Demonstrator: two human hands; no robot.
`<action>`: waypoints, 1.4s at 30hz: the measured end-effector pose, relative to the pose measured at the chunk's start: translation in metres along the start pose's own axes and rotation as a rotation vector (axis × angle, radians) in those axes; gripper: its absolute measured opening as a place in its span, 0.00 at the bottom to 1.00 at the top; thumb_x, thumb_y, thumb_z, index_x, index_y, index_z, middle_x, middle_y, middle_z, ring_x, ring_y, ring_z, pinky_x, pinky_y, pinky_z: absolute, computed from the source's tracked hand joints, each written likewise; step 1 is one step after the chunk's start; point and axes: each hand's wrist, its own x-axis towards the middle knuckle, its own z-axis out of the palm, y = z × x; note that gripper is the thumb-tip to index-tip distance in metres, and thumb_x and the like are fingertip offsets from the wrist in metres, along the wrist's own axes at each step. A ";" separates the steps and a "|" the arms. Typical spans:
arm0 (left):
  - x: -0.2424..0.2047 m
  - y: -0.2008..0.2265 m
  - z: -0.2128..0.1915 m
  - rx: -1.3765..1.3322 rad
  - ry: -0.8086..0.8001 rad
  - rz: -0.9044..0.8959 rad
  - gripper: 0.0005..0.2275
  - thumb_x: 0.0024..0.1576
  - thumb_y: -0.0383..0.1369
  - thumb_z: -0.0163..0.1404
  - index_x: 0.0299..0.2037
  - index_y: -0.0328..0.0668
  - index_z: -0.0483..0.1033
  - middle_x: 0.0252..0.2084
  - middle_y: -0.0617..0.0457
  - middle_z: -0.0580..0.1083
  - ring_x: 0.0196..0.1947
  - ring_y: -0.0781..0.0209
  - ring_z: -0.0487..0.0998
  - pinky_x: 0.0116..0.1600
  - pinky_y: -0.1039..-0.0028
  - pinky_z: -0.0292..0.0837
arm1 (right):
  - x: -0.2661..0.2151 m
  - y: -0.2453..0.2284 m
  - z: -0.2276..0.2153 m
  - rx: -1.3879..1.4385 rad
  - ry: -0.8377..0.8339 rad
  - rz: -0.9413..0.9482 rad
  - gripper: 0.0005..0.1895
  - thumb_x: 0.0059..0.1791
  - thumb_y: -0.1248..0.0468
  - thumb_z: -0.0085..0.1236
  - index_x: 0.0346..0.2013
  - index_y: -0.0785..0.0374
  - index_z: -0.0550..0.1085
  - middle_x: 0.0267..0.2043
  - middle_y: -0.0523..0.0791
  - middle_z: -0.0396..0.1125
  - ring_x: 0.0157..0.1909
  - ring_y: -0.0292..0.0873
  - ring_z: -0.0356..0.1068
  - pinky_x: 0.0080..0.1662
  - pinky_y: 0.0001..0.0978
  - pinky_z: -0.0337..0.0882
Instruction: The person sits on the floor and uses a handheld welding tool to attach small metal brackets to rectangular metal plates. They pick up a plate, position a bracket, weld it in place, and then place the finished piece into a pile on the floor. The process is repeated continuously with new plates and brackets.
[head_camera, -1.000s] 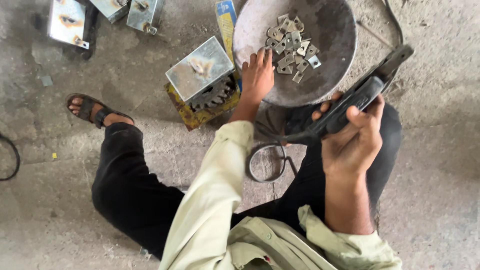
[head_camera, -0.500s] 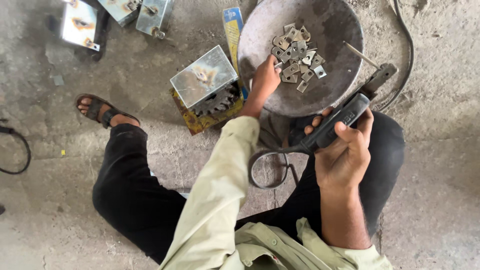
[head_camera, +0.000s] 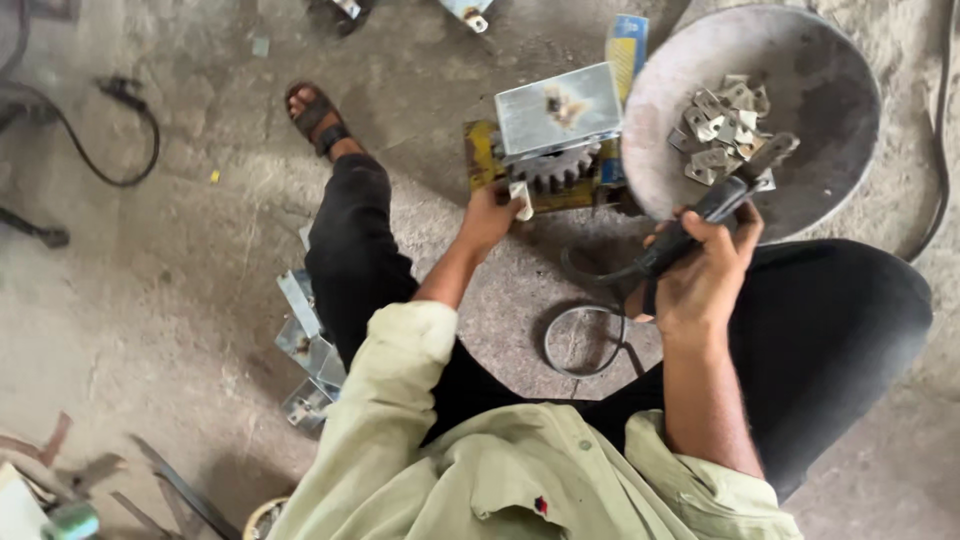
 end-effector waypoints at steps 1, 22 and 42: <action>0.013 -0.011 0.000 0.009 0.037 0.047 0.14 0.60 0.28 0.56 0.52 0.23 0.76 0.43 0.42 0.78 0.36 0.57 0.79 0.38 0.69 0.79 | 0.004 0.012 0.002 -0.038 0.008 0.000 0.35 0.46 0.71 0.57 0.65 0.57 0.57 0.47 0.50 0.65 0.42 0.47 0.70 0.43 0.44 0.74; 0.033 0.029 0.024 0.122 0.220 -0.050 0.16 0.61 0.40 0.54 0.38 0.29 0.82 0.27 0.42 0.81 0.27 0.57 0.85 0.33 0.69 0.78 | 0.040 0.165 -0.002 -0.601 -0.154 -0.181 0.43 0.41 0.69 0.70 0.67 0.65 0.57 0.53 0.48 0.66 0.53 0.42 0.68 0.56 0.32 0.69; 0.033 0.021 0.025 0.269 0.244 -0.043 0.16 0.62 0.39 0.48 0.39 0.32 0.82 0.29 0.42 0.81 0.28 0.49 0.84 0.36 0.62 0.78 | 0.050 0.193 0.000 -0.634 -0.206 -0.224 0.41 0.42 0.72 0.69 0.65 0.66 0.57 0.50 0.47 0.68 0.48 0.40 0.71 0.50 0.30 0.73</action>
